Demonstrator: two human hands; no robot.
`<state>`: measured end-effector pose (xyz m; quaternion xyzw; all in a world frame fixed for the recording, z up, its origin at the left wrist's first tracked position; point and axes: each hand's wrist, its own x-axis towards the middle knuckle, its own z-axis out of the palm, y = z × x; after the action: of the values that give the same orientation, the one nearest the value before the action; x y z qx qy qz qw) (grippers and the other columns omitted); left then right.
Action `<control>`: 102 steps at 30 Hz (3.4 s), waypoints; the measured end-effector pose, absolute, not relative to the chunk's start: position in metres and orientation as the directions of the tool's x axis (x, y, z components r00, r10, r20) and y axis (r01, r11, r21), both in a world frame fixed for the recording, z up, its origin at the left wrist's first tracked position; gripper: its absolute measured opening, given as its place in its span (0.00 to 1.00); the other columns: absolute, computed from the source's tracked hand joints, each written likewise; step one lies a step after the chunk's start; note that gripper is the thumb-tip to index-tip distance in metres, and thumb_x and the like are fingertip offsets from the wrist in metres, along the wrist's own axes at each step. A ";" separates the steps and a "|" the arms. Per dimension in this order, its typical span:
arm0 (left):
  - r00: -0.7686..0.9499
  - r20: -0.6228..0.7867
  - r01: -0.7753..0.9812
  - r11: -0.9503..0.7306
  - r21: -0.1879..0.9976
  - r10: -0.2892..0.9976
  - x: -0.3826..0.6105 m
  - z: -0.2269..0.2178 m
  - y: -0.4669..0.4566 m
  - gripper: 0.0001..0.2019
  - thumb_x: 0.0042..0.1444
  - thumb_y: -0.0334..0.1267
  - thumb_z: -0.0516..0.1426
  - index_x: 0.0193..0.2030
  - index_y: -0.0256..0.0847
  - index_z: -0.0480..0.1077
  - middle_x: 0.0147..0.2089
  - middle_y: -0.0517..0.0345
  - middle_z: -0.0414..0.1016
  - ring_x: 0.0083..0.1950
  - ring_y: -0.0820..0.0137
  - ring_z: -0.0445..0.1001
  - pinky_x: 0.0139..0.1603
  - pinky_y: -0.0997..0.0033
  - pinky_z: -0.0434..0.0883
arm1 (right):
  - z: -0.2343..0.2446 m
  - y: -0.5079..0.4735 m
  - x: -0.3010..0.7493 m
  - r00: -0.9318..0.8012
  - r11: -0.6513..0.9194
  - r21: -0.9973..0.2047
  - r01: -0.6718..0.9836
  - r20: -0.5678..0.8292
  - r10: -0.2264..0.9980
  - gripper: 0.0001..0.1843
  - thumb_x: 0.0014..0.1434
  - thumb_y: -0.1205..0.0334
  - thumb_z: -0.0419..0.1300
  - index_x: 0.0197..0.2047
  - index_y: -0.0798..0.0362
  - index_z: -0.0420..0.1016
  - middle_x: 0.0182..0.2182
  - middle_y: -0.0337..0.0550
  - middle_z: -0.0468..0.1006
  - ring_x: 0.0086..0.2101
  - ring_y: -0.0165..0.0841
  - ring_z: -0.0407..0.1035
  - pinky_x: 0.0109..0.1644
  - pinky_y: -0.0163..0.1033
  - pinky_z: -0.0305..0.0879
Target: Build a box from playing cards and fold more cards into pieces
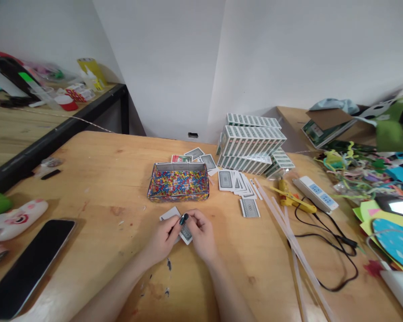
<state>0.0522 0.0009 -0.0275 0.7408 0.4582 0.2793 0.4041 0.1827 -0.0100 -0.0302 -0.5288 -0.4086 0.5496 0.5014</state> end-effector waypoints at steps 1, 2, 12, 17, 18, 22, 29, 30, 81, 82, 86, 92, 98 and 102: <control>0.433 0.039 0.467 -0.261 0.845 0.900 0.052 -0.028 0.001 0.12 0.59 0.38 0.44 0.25 0.40 0.59 0.22 0.63 0.61 0.25 0.74 0.61 0.26 0.76 0.56 | -0.030 -0.010 0.182 0.072 -0.166 -0.978 -0.128 -0.176 0.982 0.10 0.50 0.55 0.57 0.26 0.53 0.69 0.21 0.35 0.66 0.22 0.27 0.58 0.25 0.31 0.55; 0.439 0.038 0.480 -0.270 0.835 0.898 0.052 -0.028 0.001 0.12 0.59 0.38 0.43 0.25 0.40 0.58 0.22 0.62 0.62 0.25 0.74 0.61 0.26 0.76 0.56 | -0.030 -0.010 0.182 0.083 -0.170 -0.976 -0.138 -0.182 0.980 0.10 0.50 0.55 0.57 0.26 0.53 0.69 0.21 0.35 0.66 0.22 0.27 0.58 0.25 0.31 0.55; 0.279 0.145 0.574 -0.286 0.767 0.949 0.051 -0.029 -0.001 0.14 0.57 0.37 0.45 0.22 0.40 0.57 0.21 0.62 0.61 0.25 0.73 0.62 0.26 0.75 0.56 | -0.028 -0.009 0.182 0.035 -0.218 -0.958 -0.187 -0.229 0.973 0.11 0.49 0.54 0.59 0.26 0.54 0.71 0.16 0.33 0.65 0.17 0.25 0.55 0.21 0.31 0.51; 0.121 0.074 0.474 -0.123 0.872 0.990 0.050 -0.032 0.002 0.12 0.56 0.40 0.47 0.26 0.39 0.65 0.24 0.59 0.68 0.26 0.73 0.66 0.27 0.76 0.62 | -0.030 -0.009 0.181 -0.010 -0.203 -0.965 -0.168 -0.204 0.979 0.11 0.51 0.55 0.56 0.26 0.53 0.69 0.16 0.32 0.63 0.17 0.25 0.56 0.21 0.31 0.51; 0.095 0.047 0.414 -0.083 0.907 0.994 0.050 -0.033 0.004 0.11 0.56 0.40 0.49 0.30 0.39 0.67 0.27 0.58 0.70 0.28 0.72 0.68 0.29 0.75 0.64 | -0.030 -0.009 0.180 -0.010 -0.192 -0.969 -0.152 -0.193 0.981 0.10 0.51 0.55 0.56 0.26 0.53 0.69 0.16 0.32 0.63 0.18 0.25 0.55 0.21 0.30 0.52; 0.072 -0.059 0.206 0.043 0.978 0.996 0.051 -0.037 0.008 0.13 0.51 0.44 0.54 0.37 0.37 0.72 0.33 0.55 0.76 0.32 0.69 0.72 0.32 0.74 0.68 | -0.030 -0.010 0.178 -0.036 -0.154 -0.982 -0.109 -0.151 0.988 0.09 0.51 0.55 0.56 0.27 0.53 0.69 0.18 0.33 0.63 0.20 0.26 0.56 0.23 0.31 0.54; 0.070 -0.118 0.113 0.110 0.988 0.990 0.059 -0.033 0.005 0.13 0.51 0.44 0.55 0.35 0.36 0.74 0.29 0.56 0.75 0.29 0.71 0.70 0.29 0.76 0.68 | -0.031 -0.011 0.175 -0.044 -0.155 -0.976 -0.155 -0.150 0.988 0.09 0.52 0.56 0.56 0.29 0.52 0.68 0.20 0.33 0.63 0.21 0.25 0.57 0.24 0.30 0.56; 0.071 -0.117 0.103 0.109 0.989 0.991 0.060 -0.032 0.004 0.13 0.51 0.43 0.54 0.35 0.36 0.74 0.29 0.56 0.75 0.29 0.71 0.70 0.29 0.76 0.68 | -0.031 -0.011 0.175 -0.043 -0.160 -0.974 -0.158 -0.155 0.987 0.09 0.52 0.56 0.56 0.28 0.52 0.67 0.20 0.33 0.63 0.20 0.25 0.57 0.23 0.30 0.56; 0.106 0.198 0.235 -0.218 0.947 0.974 0.062 -0.039 0.005 0.05 0.52 0.35 0.54 0.32 0.39 0.70 0.34 0.55 0.75 0.37 0.71 0.74 0.38 0.73 0.71 | -0.045 -0.012 0.198 0.099 0.027 -0.979 0.201 0.048 0.994 0.10 0.55 0.60 0.54 0.33 0.52 0.75 0.22 0.39 0.72 0.16 0.25 0.61 0.21 0.32 0.61; 0.120 0.228 0.270 -0.253 0.929 0.966 0.061 -0.040 0.006 0.05 0.52 0.35 0.54 0.31 0.39 0.71 0.34 0.55 0.74 0.36 0.71 0.73 0.38 0.73 0.71 | -0.046 -0.011 0.202 0.099 0.062 -0.964 0.258 0.090 0.991 0.10 0.55 0.61 0.53 0.33 0.52 0.76 0.23 0.40 0.73 0.17 0.26 0.61 0.22 0.33 0.62; 0.181 0.239 0.335 -0.288 0.897 0.954 0.058 -0.041 0.006 0.06 0.52 0.34 0.54 0.32 0.39 0.72 0.33 0.55 0.75 0.35 0.71 0.73 0.37 0.73 0.71 | -0.047 -0.009 0.210 0.044 0.133 -0.937 0.324 0.155 0.987 0.12 0.56 0.64 0.51 0.32 0.52 0.76 0.20 0.39 0.71 0.21 0.29 0.66 0.28 0.34 0.64; 0.245 0.061 0.370 -0.151 0.917 0.968 0.054 -0.037 0.003 0.08 0.49 0.31 0.55 0.35 0.40 0.74 0.32 0.57 0.77 0.31 0.72 0.75 0.34 0.75 0.72 | -0.050 -0.005 0.216 -0.011 0.115 -0.937 0.329 0.118 0.993 0.12 0.56 0.64 0.51 0.31 0.53 0.77 0.19 0.40 0.73 0.22 0.30 0.67 0.28 0.34 0.65; 0.248 -0.058 0.337 -0.030 0.941 0.967 0.049 -0.029 0.006 0.06 0.46 0.31 0.56 0.32 0.37 0.74 0.31 0.55 0.78 0.32 0.71 0.75 0.33 0.75 0.72 | -0.052 -0.003 0.217 0.014 0.073 -0.955 0.289 0.081 0.997 0.11 0.55 0.63 0.52 0.30 0.53 0.77 0.18 0.39 0.72 0.22 0.30 0.67 0.29 0.34 0.65; 0.268 -0.067 0.321 -0.023 0.947 0.961 0.047 -0.033 0.007 0.09 0.45 0.29 0.55 0.33 0.37 0.74 0.32 0.55 0.78 0.32 0.70 0.76 0.34 0.74 0.72 | -0.052 -0.002 0.217 0.028 0.041 -0.970 0.241 0.049 0.998 0.11 0.54 0.61 0.53 0.29 0.53 0.76 0.17 0.39 0.72 0.21 0.30 0.67 0.28 0.34 0.65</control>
<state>0.0470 0.0068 -0.0327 0.6336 0.5061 0.3318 0.4821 0.2168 -0.0017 -0.0523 -0.5537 -0.5594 0.4161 0.4553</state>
